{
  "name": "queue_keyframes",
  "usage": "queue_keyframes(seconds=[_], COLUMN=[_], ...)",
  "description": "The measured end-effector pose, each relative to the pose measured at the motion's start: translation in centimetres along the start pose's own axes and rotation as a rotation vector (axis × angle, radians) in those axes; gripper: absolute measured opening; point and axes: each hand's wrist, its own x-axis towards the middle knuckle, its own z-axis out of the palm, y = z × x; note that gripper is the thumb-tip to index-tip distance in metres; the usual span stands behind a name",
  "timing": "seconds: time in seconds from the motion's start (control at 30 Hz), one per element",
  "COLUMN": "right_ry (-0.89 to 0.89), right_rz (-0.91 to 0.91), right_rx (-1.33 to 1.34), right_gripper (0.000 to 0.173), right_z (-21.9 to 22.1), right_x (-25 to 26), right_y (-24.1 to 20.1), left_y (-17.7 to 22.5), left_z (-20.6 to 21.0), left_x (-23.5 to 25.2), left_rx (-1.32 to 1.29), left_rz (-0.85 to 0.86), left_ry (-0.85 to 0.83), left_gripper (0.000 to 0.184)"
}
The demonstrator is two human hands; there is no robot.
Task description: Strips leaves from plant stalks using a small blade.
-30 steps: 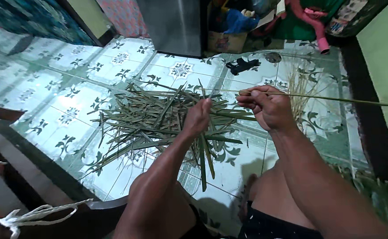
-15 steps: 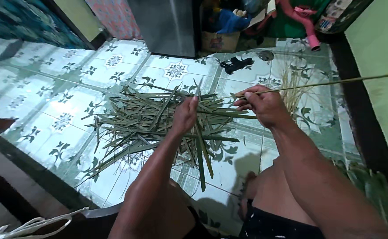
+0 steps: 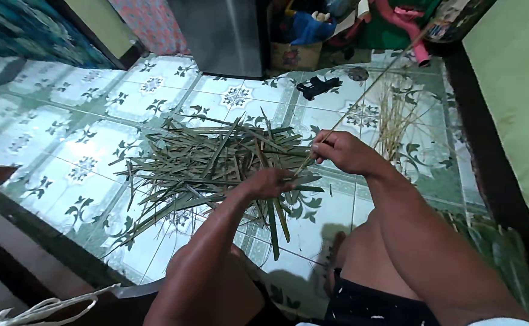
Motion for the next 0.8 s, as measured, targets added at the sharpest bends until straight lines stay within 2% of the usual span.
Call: queue_keyframes(seconds=[0.07, 0.2, 0.23, 0.27, 0.37, 0.43, 0.6, 0.7, 0.8], right_ry=[0.044, 0.432, 0.474, 0.45, 0.155, 0.028, 0.061, 0.038, -0.026], right_rz=[-0.076, -0.102, -0.081, -0.059, -0.014, -0.021, -0.063, -0.119, -0.138], right_rx=[0.013, 0.051, 0.064, 0.057, -0.045, -0.068, -0.001, 0.056, 0.119], right_gripper=[0.016, 0.03, 0.032, 0.033, 0.031, 0.025, 0.015, 0.023, 0.025], right_z=[0.1, -0.1, -0.1, -0.1, 0.8, 2.2, 3.8, 3.6, 3.2], right_x=[0.0, 0.2, 0.3, 0.3, 0.3, 0.6, 0.9, 0.9, 0.6], right_y=[0.2, 0.5, 0.5, 0.5, 0.1, 0.0, -0.1, 0.4, 0.3], left_y=[0.1, -0.2, -0.2, -0.2, 0.1, 0.6, 1.8, 1.9, 1.6], left_z=[0.2, 0.2, 0.0, -0.2, -0.3, -0.2, 0.1, -0.3, -1.4], left_x=[0.1, 0.2, 0.2, 0.1, 0.4, 0.5, 0.5, -0.2, -1.4], left_rx=[-0.11, -0.561, -0.651, -0.726, -0.897, -0.943, -0.783, -0.646, -0.58], left_rz=[0.029, 0.049, 0.059, 0.069, 0.101, 0.125, 0.212, 0.262, 0.243], left_ry=[0.051, 0.348, 0.4, 0.44, 0.502, 0.522, 0.566, 0.57, 0.662], left_gripper=[0.036, 0.034, 0.034, 0.035, 0.036, 0.036, 0.03, 0.032, 0.031])
